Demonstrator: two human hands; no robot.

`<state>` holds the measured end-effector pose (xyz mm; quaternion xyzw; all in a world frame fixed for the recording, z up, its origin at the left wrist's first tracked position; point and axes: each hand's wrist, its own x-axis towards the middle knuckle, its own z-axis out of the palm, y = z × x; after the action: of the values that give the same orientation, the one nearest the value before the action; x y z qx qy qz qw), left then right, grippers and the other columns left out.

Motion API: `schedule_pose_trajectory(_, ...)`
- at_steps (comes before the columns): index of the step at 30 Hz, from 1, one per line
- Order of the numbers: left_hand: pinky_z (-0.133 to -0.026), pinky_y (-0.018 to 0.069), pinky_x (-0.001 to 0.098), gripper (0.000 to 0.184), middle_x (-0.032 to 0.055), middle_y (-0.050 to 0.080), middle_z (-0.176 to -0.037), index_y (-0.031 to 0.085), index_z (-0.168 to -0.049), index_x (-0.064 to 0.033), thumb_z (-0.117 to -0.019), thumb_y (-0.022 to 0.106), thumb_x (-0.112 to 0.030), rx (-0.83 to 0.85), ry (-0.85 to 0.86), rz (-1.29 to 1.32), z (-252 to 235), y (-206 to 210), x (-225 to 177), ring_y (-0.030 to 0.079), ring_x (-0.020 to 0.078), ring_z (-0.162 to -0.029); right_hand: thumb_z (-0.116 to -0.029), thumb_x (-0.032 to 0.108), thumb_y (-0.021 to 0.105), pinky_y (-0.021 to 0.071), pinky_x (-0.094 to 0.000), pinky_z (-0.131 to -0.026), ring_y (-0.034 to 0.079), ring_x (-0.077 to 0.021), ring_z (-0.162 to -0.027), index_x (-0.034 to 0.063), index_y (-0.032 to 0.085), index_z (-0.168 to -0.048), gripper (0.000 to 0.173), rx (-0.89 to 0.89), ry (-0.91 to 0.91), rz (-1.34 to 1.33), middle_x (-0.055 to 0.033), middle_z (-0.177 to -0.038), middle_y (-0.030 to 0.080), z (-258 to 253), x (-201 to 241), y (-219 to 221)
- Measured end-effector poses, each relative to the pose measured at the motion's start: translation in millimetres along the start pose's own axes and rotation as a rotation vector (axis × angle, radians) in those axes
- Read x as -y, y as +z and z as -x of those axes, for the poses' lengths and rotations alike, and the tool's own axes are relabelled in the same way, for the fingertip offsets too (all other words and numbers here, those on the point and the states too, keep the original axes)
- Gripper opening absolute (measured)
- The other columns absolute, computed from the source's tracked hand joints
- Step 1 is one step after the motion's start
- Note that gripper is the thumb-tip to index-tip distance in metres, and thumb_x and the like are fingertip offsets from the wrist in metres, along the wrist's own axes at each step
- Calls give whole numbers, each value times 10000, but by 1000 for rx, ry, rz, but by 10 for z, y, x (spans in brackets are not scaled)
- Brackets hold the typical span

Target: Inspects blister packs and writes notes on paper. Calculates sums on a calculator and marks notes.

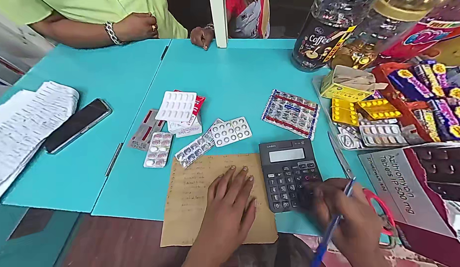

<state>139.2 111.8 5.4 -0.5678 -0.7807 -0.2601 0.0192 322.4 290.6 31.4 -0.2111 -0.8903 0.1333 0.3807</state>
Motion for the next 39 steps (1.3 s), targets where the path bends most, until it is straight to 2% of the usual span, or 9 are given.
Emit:
schedule_pose_trajectory(2,-1051,426,525,380,37,626,-1425,706,-1270,-178,-1027,494,-379,-4,4,-6,-11,-3,-7,538,286,-1358,-1044,226,524,484,-211,-896,645,-87,-981,172,540,-900,155,81,-79,-179,24,-932,713,45,126,78)
schedule_pose_trajectory(5,-963,448,489,369,47,649,-1384,718,-1238,-176,-1020,507,-386,-17,12,-28,-46,-14,-20,602,254,-1255,-1043,218,509,465,-253,-855,633,-140,-970,178,544,-904,149,198,-212,-221,12,-930,712,47,193,230)
schedule_pose_trajectory(10,-809,412,414,355,26,672,-1332,743,-1182,-169,-1002,532,-391,-34,42,-83,-91,-26,-29,625,216,-988,-1034,196,502,426,-286,-787,600,-176,-889,168,575,-916,142,177,-199,-95,-11,-903,713,-123,194,299)
schedule_pose_trajectory(14,-767,465,388,360,73,694,-1319,746,-1151,-131,-1010,520,-373,-44,69,-109,-104,-14,-42,699,195,-1008,-1049,275,485,449,-270,-807,605,-152,-885,190,533,-895,182,177,-271,-170,8,-860,666,-41,219,197)
schedule_pose_trajectory(20,-753,554,352,356,126,694,-1294,746,-1127,-94,-1024,517,-346,-48,74,-82,-116,26,-48,723,231,-973,-1039,229,532,485,-238,-830,646,-123,-886,167,524,-861,189,125,-266,-246,3,-897,713,83,179,77)
schedule_pose_trajectory(22,-732,545,358,344,130,691,-1295,748,-1111,-88,-1017,521,-328,-57,73,-82,-112,42,-57,719,233,-943,-1034,201,551,494,-202,-880,659,-89,-930,153,513,-847,197,88,-172,-261,11,-908,719,120,178,22)
schedule_pose_trajectory(26,-757,534,363,340,109,674,-1341,744,-1124,-93,-1024,509,-317,-48,74,-108,-97,45,-68,715,223,-982,-1035,195,537,486,-164,-840,650,-63,-924,133,501,-832,216,25,-45,-184,-4,-887,712,242,162,-5)
schedule_pose_trajectory(36,-678,520,395,347,127,638,-1398,736,-1083,-72,-1021,485,-303,-18,79,-122,-135,58,-85,721,254,-872,-1012,165,552,478,-193,-835,651,-88,-919,148,490,-841,183,-92,-95,-81,15,-908,734,366,116,41)
schedule_pose_trajectory(39,-666,522,392,338,124,645,-1389,735,-1061,-80,-1015,487,-304,-24,83,-130,-137,56,-78,725,249,-855,-1034,195,539,489,-214,-853,653,-108,-934,155,496,-857,187,-36,-161,-75,3,-911,713,342,116,36)
